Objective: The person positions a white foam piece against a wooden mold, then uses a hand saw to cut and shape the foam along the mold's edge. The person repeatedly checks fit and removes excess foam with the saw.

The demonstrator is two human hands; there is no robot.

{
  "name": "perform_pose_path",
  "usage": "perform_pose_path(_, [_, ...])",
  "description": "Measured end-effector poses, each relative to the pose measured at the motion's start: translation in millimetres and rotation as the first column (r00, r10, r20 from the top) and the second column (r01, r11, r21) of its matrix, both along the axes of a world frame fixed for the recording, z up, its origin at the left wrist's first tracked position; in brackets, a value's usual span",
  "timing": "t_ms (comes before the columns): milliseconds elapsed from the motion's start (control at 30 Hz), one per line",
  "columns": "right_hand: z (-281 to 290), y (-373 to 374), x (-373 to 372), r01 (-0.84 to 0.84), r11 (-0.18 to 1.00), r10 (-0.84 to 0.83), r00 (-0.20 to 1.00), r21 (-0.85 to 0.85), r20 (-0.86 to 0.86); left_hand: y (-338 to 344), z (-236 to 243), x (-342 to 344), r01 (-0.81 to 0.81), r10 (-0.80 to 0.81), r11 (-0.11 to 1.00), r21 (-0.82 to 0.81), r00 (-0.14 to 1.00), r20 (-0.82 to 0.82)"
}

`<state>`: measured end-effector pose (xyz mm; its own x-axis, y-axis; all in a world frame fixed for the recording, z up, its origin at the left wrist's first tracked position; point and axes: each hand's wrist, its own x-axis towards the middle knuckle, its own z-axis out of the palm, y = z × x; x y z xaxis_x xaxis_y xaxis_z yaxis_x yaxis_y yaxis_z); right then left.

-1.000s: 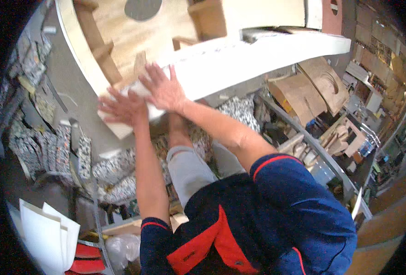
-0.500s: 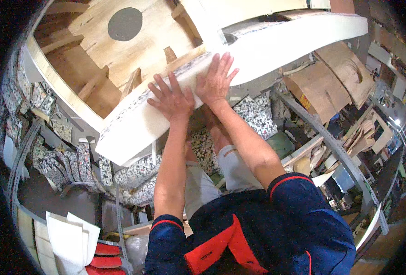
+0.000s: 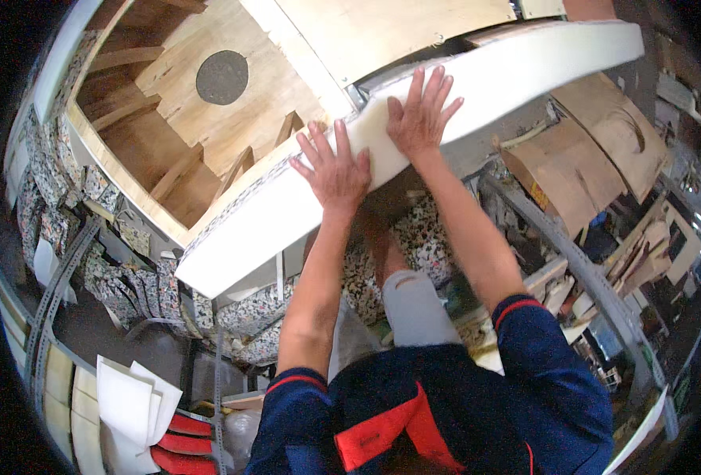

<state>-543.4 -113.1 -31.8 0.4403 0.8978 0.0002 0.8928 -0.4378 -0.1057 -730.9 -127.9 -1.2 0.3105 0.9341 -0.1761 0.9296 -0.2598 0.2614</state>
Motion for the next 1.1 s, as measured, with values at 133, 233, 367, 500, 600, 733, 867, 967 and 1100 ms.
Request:
perform_pose_path(133, [-3.5, 1.6, -8.1, -0.012, 1.0, 0.012, 1.0, -0.006, 0.01, 7.5, 7.9, 4.7, 0.016, -0.021, 0.997, -0.071, 0.997, -0.071])
perform_pose_path(233, [27.1, 0.5, -0.3, -0.005, 0.983, -0.016, 0.994, -0.186, -0.109, 15.2, 40.6, 11.6, -0.002, -0.011, 0.981, -0.192, 0.998, -0.066])
perform_pose_path(367, [30.7, 1.3, 35.5, -0.022, 1.0, 0.022, 0.999, 0.019, -0.041, 20.6, 43.9, 52.8, 0.248, -0.234, 0.963, -0.109, 0.964, 0.127])
perform_pose_path(500, [-12.8, 11.6, 56.1, 0.011, 0.998, -0.017, 0.995, 0.063, 0.1, 28.1, -7.0, 102.5, 0.356, -0.358, 0.934, 0.035, 0.929, 0.096])
perform_pose_path(600, [-15.9, 12.0, 54.4, 0.038, 0.999, -0.038, 0.998, 0.002, 0.048, 29.5, -10.3, 108.4, 0.382, -0.382, 0.924, -0.021, 0.921, -0.08])
perform_pose_path(733, [25.8, 2.6, 65.9, -0.029, 0.999, 0.026, 0.979, -0.015, -0.203, 33.1, 27.2, 105.0, 0.359, -0.355, 0.919, -0.162, 0.933, 0.05])
perform_pose_path(867, [27.1, -15.1, 100.9, 0.087, 0.995, -0.083, 0.993, 0.053, -0.081, 28.3, 22.2, 128.9, 0.403, -0.395, 0.908, -0.109, 0.914, 0.09])
perform_pose_path(967, [-1.5, -19.1, 112.7, 0.101, 0.994, -0.106, 0.985, -0.04, -0.135, 23.4, -10.2, 146.1, 0.376, -0.41, 0.899, -0.224, 0.904, -0.125])
perform_pose_path(1100, [9.5, -17.8, 109.1, 0.081, 0.996, -0.083, 0.986, -0.02, -0.143, 23.0, -10.6, 142.3, 0.371, -0.399, 0.903, -0.218, 0.911, -0.106])
